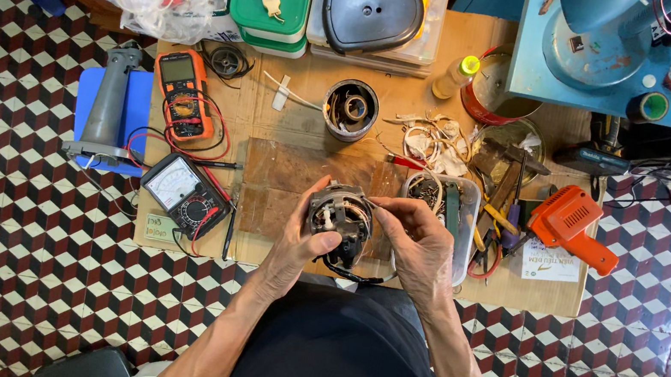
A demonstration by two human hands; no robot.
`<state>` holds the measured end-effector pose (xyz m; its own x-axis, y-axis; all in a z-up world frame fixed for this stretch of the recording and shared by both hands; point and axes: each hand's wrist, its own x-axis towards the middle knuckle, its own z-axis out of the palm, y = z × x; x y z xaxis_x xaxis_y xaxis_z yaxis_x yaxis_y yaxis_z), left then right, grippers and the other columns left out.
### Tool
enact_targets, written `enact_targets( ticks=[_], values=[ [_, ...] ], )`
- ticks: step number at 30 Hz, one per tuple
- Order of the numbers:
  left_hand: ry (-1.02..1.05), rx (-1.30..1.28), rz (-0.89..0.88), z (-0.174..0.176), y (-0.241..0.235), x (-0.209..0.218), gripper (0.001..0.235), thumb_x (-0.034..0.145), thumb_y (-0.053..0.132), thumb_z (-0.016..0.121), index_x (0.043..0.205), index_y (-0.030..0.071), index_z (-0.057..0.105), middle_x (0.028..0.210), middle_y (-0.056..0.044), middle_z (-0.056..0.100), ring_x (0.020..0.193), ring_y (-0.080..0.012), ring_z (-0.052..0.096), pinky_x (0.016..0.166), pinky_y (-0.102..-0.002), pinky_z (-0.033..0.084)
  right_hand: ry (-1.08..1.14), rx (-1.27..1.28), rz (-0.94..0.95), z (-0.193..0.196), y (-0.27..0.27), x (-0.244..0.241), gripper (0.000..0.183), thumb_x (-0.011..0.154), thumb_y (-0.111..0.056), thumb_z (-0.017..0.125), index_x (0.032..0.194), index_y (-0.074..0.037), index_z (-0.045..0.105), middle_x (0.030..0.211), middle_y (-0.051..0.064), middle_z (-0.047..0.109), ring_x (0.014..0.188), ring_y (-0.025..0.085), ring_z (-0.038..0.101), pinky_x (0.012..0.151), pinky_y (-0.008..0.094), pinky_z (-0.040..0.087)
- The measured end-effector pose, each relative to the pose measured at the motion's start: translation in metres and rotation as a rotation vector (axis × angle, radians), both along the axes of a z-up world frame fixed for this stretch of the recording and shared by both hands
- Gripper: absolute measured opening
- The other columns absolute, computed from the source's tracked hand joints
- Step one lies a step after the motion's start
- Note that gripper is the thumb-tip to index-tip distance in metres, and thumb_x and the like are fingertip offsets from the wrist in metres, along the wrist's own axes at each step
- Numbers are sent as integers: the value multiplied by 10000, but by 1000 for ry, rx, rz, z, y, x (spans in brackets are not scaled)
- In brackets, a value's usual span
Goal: The person disassembles and reassembles a small electric motor on a workbench. They use a hammer to tap the shaft, remove and replace a plastic fan cover, and use a cordless drill to tighten screws. The person also wipes the motor with a cloth and handles small metal parts.
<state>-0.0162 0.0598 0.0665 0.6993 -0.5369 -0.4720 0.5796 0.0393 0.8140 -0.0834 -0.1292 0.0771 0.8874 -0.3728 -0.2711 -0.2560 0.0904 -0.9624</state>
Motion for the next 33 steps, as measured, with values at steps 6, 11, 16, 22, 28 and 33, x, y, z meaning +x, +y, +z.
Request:
enact_targets(
  ticks=[6, 11, 16, 22, 28, 33],
  values=[
    [-61, 41, -54, -8, 9, 3, 1183, 660, 378, 853, 1604, 57, 215, 1469, -159, 504, 1365, -245, 526, 1142, -364, 442, 55, -73, 42, 4, 12, -2, 194, 954, -94, 697, 1134, -22, 699, 1116, 87, 777, 1020, 125, 728, 894, 261, 594],
    [-54, 101, -32, -7, 27, 5, 1123, 677, 349, 821, 1618, 54, 285, 1417, -188, 565, 1275, -265, 603, 1084, -369, 497, 177, 9, 93, 1, 28, 1, 197, 932, -137, 700, 1103, -42, 716, 1008, 74, 778, 895, 107, 739, 794, 252, 635],
    [-82, 289, -64, 0, 41, 3, 1137, 623, 354, 799, 1599, 90, 278, 1372, -151, 589, 1232, -259, 634, 1028, -391, 550, 202, 51, -74, -15, 60, -4, 154, 946, -123, 733, 1008, 17, 715, 840, 78, 744, 754, 92, 644, 649, 242, 528],
    [-356, 461, -182, -3, 46, -1, 1154, 635, 348, 845, 1600, 63, 280, 1439, -171, 505, 1307, -275, 575, 1093, -404, 493, 234, 36, -143, -29, 74, -7, 212, 927, -180, 733, 988, 22, 708, 819, 56, 753, 763, 84, 688, 671, 250, 557],
    [-75, 292, -102, -13, 47, -3, 1146, 652, 384, 808, 1612, 65, 270, 1436, -151, 518, 1314, -265, 555, 1108, -403, 467, 238, 217, -139, -46, 62, 4, 335, 860, -233, 783, 1068, 5, 673, 892, 54, 723, 804, 100, 670, 712, 276, 562],
    [76, 152, 4, -12, 49, -3, 1086, 718, 462, 765, 1607, 77, 275, 1412, -126, 526, 1318, -250, 547, 1061, -410, 489, 251, 439, 46, -34, 51, 23, 390, 895, -244, 757, 1164, 24, 667, 971, 152, 707, 788, 181, 636, 679, 342, 527]
  ],
)
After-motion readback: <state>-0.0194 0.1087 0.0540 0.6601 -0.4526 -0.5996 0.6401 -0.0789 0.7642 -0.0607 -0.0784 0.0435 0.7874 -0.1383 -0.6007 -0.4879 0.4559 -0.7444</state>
